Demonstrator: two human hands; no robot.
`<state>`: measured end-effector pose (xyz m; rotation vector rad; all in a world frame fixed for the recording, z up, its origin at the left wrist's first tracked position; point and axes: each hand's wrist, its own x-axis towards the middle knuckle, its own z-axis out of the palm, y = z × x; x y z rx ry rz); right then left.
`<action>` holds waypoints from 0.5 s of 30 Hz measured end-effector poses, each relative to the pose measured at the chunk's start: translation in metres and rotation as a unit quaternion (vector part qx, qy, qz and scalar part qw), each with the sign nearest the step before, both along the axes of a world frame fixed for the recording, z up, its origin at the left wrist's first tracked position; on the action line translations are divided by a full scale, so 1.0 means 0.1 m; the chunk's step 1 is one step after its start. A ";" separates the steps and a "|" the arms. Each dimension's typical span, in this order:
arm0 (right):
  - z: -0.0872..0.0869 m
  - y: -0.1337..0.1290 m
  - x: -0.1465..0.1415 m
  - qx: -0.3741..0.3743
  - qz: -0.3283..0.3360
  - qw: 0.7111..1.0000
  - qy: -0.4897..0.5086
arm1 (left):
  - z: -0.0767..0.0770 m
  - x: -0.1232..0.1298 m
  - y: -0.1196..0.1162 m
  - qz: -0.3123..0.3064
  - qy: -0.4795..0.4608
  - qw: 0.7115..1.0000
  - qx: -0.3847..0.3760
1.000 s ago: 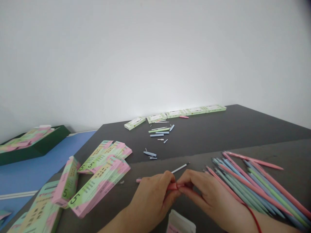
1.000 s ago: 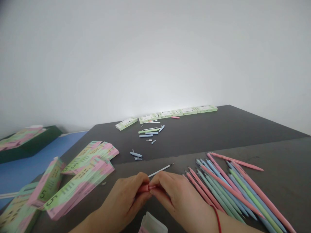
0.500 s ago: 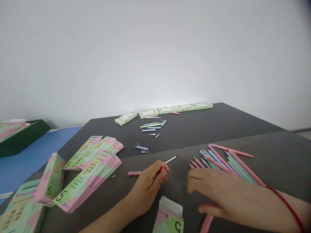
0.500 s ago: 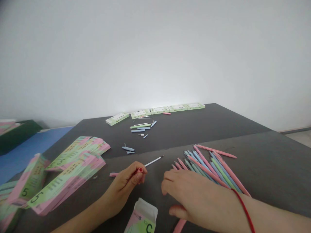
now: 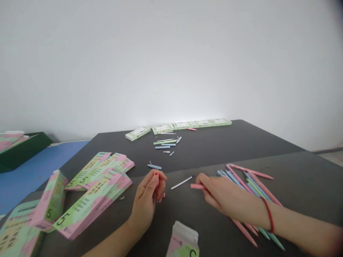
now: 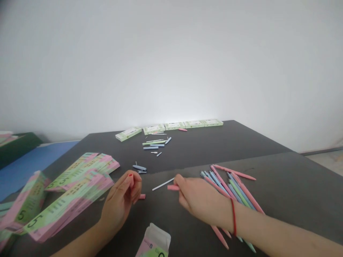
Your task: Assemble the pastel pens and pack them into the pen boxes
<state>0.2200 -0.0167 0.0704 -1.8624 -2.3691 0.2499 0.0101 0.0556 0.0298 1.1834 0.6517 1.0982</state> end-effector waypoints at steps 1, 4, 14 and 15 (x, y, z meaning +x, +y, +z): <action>-0.02 0.13 0.00 0.006 0.007 1.000 -0.015 | 0.00 0.00 0.00 0.001 0.004 1.000 -0.002; -0.17 0.48 -0.01 0.028 0.076 0.995 -0.062 | -0.04 -0.01 -0.01 -0.005 0.022 1.000 -0.004; -0.14 0.54 0.14 0.032 0.070 0.997 -0.032 | 0.04 -0.08 0.11 0.013 0.010 1.000 0.018; -0.08 0.48 0.16 0.028 0.061 0.998 -0.009 | 0.08 -0.09 0.12 0.015 0.008 1.000 0.020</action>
